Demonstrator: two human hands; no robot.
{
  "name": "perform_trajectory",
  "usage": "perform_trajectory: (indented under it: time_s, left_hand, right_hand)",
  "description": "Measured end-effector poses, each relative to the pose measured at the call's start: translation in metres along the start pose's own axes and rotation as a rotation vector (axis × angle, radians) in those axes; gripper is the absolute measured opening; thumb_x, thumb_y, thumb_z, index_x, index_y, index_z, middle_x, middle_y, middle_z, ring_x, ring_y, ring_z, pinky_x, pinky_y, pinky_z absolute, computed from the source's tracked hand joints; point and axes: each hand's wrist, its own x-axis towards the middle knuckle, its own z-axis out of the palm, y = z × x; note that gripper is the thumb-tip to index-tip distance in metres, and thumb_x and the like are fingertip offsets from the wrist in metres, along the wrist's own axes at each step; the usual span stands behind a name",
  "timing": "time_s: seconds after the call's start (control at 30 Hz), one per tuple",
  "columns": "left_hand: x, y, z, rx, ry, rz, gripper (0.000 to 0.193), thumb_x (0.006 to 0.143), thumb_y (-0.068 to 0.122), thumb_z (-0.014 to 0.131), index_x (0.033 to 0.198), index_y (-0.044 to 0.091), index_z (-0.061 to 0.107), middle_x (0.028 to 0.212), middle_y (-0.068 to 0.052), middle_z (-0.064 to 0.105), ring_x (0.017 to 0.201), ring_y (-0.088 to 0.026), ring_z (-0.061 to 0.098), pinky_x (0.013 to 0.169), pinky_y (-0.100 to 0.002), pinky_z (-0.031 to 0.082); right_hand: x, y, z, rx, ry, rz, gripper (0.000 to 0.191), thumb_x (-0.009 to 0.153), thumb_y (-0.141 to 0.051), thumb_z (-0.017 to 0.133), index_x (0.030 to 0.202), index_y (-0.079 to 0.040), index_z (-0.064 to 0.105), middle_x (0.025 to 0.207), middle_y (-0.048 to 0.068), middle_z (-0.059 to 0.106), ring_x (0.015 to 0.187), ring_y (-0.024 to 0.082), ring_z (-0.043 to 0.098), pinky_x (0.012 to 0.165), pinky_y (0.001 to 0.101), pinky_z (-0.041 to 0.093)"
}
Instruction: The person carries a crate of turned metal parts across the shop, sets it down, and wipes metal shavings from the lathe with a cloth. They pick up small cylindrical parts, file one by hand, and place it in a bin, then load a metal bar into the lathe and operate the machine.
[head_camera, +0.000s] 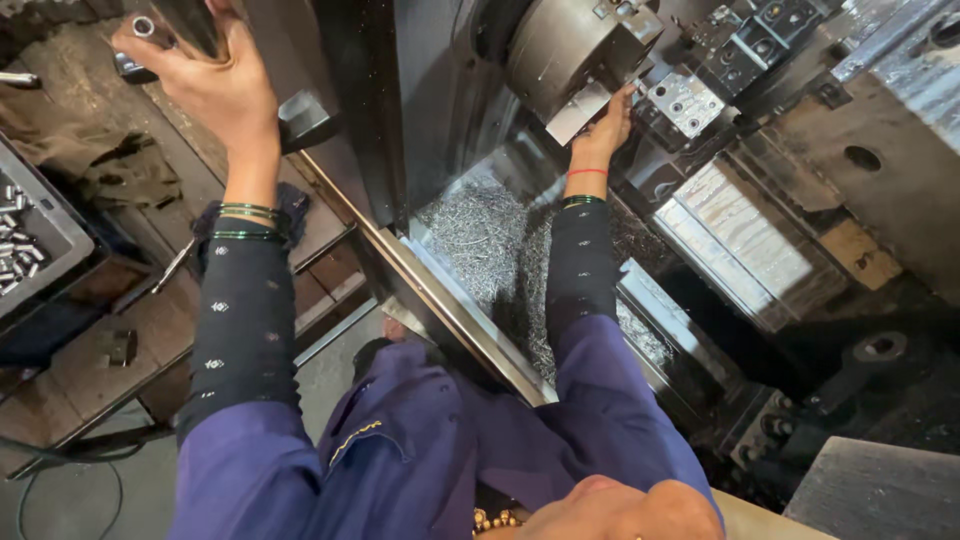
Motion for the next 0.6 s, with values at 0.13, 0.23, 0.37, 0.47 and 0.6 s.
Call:
perform_trajectory:
  time_s: [0.13,0.23,0.37,0.47,0.6]
  left_hand:
    - [0.004,0.009,-0.001,-0.019,-0.034,-0.055,0.053,0.11,0.005,0.076,0.139,0.0,0.032,0.115,-0.015,0.073,0.106,-0.026,0.077,0.096,-0.032,0.057]
    - [0.007,0.015,-0.001,-0.144,-0.037,-0.075,0.049,0.111,0.008,0.073,0.135,0.0,0.031,0.11,-0.015,0.077,0.103,-0.026,0.08,0.089,-0.03,0.061]
    - [0.009,0.02,-0.003,-0.06,-0.034,0.002,0.047,0.112,0.009,0.072,0.135,0.001,0.032,0.108,-0.014,0.078,0.1,-0.023,0.08,0.091,-0.032,0.059]
    - [0.01,0.022,-0.003,-0.086,-0.046,-0.021,0.045,0.113,0.009,0.073,0.134,0.003,0.034,0.11,-0.016,0.076,0.1,-0.022,0.079,0.091,-0.031,0.06]
    - [0.012,0.025,-0.004,-0.115,-0.058,-0.063,0.048,0.113,0.01,0.074,0.137,0.001,0.033,0.112,-0.017,0.078,0.106,-0.023,0.08,0.092,-0.03,0.061]
  right_hand:
    - [0.024,0.008,0.012,-0.025,-0.072,0.019,0.017,0.088,-0.022,0.07,0.097,-0.008,0.069,0.095,0.004,0.072,0.089,0.018,0.066,0.079,0.0377,0.054]
    - [0.034,0.016,0.005,-0.118,-0.066,-0.173,0.017,0.094,-0.017,0.074,0.104,-0.003,0.072,0.101,-0.001,0.069,0.098,0.012,0.061,0.088,0.0318,0.049]
    - [0.04,0.022,-0.002,-0.222,-0.045,-0.271,0.02,0.099,-0.016,0.076,0.105,0.002,0.072,0.104,0.003,0.069,0.1,0.014,0.06,0.092,0.0339,0.047]
    - [0.039,0.023,0.001,-0.263,-0.026,-0.34,0.022,0.094,-0.015,0.075,0.107,0.003,0.074,0.106,0.004,0.071,0.099,0.013,0.062,0.091,0.0327,0.047]
    - [0.033,0.022,0.012,-0.393,0.09,-0.41,0.029,0.095,-0.018,0.072,0.107,0.008,0.074,0.105,0.007,0.073,0.096,0.015,0.063,0.091,0.0336,0.048]
